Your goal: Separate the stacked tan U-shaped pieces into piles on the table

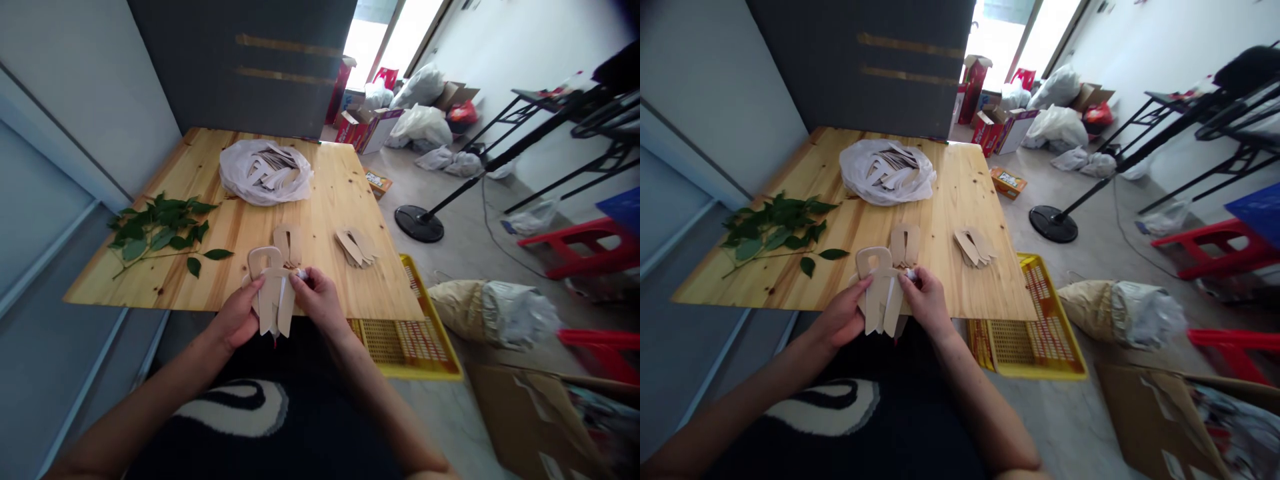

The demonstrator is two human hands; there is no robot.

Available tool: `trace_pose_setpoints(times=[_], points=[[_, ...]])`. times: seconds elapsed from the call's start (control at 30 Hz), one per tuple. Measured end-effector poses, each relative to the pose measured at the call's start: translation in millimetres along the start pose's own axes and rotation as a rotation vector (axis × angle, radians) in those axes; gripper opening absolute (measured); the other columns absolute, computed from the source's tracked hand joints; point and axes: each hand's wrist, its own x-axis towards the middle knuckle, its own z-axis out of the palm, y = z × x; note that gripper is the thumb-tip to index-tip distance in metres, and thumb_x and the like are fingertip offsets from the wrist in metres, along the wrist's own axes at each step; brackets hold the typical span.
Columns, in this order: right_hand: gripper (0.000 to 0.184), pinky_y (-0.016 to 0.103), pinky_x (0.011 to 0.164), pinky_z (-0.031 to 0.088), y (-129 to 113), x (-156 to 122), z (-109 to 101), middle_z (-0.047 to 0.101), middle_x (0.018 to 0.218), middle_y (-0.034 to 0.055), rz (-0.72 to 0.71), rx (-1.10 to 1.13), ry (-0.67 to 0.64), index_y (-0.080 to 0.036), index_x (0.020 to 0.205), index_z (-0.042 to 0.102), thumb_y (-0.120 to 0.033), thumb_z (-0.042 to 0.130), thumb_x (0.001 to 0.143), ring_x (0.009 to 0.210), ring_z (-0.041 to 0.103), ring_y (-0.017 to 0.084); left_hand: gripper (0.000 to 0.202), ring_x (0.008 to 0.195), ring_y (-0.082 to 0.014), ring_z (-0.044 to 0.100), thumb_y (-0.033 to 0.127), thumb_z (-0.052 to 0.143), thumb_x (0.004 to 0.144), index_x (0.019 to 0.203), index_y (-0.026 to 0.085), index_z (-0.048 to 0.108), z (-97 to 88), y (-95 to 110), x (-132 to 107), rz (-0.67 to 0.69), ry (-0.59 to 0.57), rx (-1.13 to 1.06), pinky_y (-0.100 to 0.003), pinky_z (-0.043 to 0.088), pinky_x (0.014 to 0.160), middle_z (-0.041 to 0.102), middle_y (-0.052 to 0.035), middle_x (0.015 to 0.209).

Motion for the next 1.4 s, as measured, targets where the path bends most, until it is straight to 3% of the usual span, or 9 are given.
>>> trace_pose_setpoints(times=[0.2, 0.53, 0.7, 0.8, 0.9, 1.03, 1.17, 1.4], points=[[0.024, 0.025, 0.057, 0.041, -6, -5, 4, 0.054, 0.071, -0.0029, -0.099, -0.079, 0.036, -0.022, 0.081, 0.057, -0.043, 0.065, 0.088, 0.059, 0.047, 0.012, 0.033, 0.107, -0.0292, 0.074, 0.020, 0.054, 0.100, 0.126, 0.006, 0.068, 2.2, 1, -6, 0.009, -0.031, -0.027, -0.041, 0.057, 0.100, 0.079, -0.0187, 0.110], [0.019, 0.026, 0.062, 0.045, -13, -29, 9, 0.066, 0.096, 0.0059, -0.466, -0.496, 0.292, -0.021, 0.095, 0.061, -0.040, 0.058, 0.099, 0.064, 0.059, 0.013, 0.034, 0.102, -0.0274, 0.075, 0.020, 0.046, 0.104, 0.125, 0.005, 0.068, 9.2, -1, -26, -0.017, -0.068, -0.054, -0.040, 0.056, 0.099, 0.080, -0.0170, 0.103], [0.016, 0.029, 0.070, 0.048, -15, -39, 4, 0.068, 0.097, 0.0092, -0.549, -0.589, 0.295, -0.024, 0.089, 0.063, -0.033, 0.056, 0.100, 0.080, 0.064, 0.019, 0.031, 0.099, -0.0251, 0.076, 0.020, 0.048, 0.103, 0.118, 0.005, 0.070, 8.4, -5, -30, -0.010, -0.039, -0.024, -0.035, 0.057, 0.096, 0.080, -0.0168, 0.100], [0.018, 0.031, 0.072, 0.047, -15, -41, 0, 0.068, 0.089, 0.0083, -0.581, -0.572, 0.268, -0.024, 0.084, 0.060, -0.032, 0.056, 0.099, 0.078, 0.062, 0.019, 0.029, 0.099, -0.0249, 0.076, 0.021, 0.050, 0.102, 0.118, 0.007, 0.070, 8.5, -9, -29, -0.007, -0.060, -0.017, -0.035, 0.058, 0.095, 0.080, -0.0159, 0.100], [0.018, 0.030, 0.068, 0.045, -13, -39, -4, 0.062, 0.079, 0.0039, -0.498, -0.452, 0.223, -0.024, 0.082, 0.057, -0.035, 0.057, 0.097, 0.070, 0.056, 0.017, 0.030, 0.100, -0.0266, 0.076, 0.021, 0.050, 0.102, 0.120, 0.006, 0.070, 13.1, -9, -28, -0.014, -0.080, -0.016, -0.038, 0.058, 0.096, 0.080, -0.0174, 0.103], [0.025, 0.027, 0.061, 0.042, -12, -29, -8, 0.052, 0.069, -0.0025, -0.269, -0.133, 0.167, -0.024, 0.080, 0.055, -0.043, 0.062, 0.093, 0.062, 0.048, 0.014, 0.032, 0.101, -0.0282, 0.076, 0.020, 0.049, 0.102, 0.123, 0.006, 0.069, 22.6, -6, -26, -0.019, -0.049, 0.002, -0.041, 0.059, 0.097, 0.079, -0.0182, 0.104], [0.030, 0.026, 0.060, 0.044, -11, -18, -12, 0.054, 0.071, -0.0030, -0.125, 0.173, 0.128, -0.023, 0.082, 0.057, -0.050, 0.068, 0.087, 0.062, 0.049, 0.013, 0.032, 0.100, -0.0279, 0.076, 0.021, 0.049, 0.103, 0.124, 0.006, 0.068, 28.8, -2, -19, -0.022, -0.044, 0.015, -0.042, 0.059, 0.097, 0.080, -0.0179, 0.103], [0.039, 0.026, 0.057, 0.046, -5, -7, -15, 0.053, 0.070, -0.0035, 0.006, 0.291, 0.126, -0.023, 0.083, 0.058, -0.059, 0.072, 0.081, 0.060, 0.049, 0.012, 0.034, 0.103, -0.0284, 0.076, 0.021, 0.050, 0.102, 0.128, 0.007, 0.066, 31.9, -1, -7, -0.039, 0.018, 0.008, -0.042, 0.059, 0.098, 0.079, -0.0182, 0.107]])
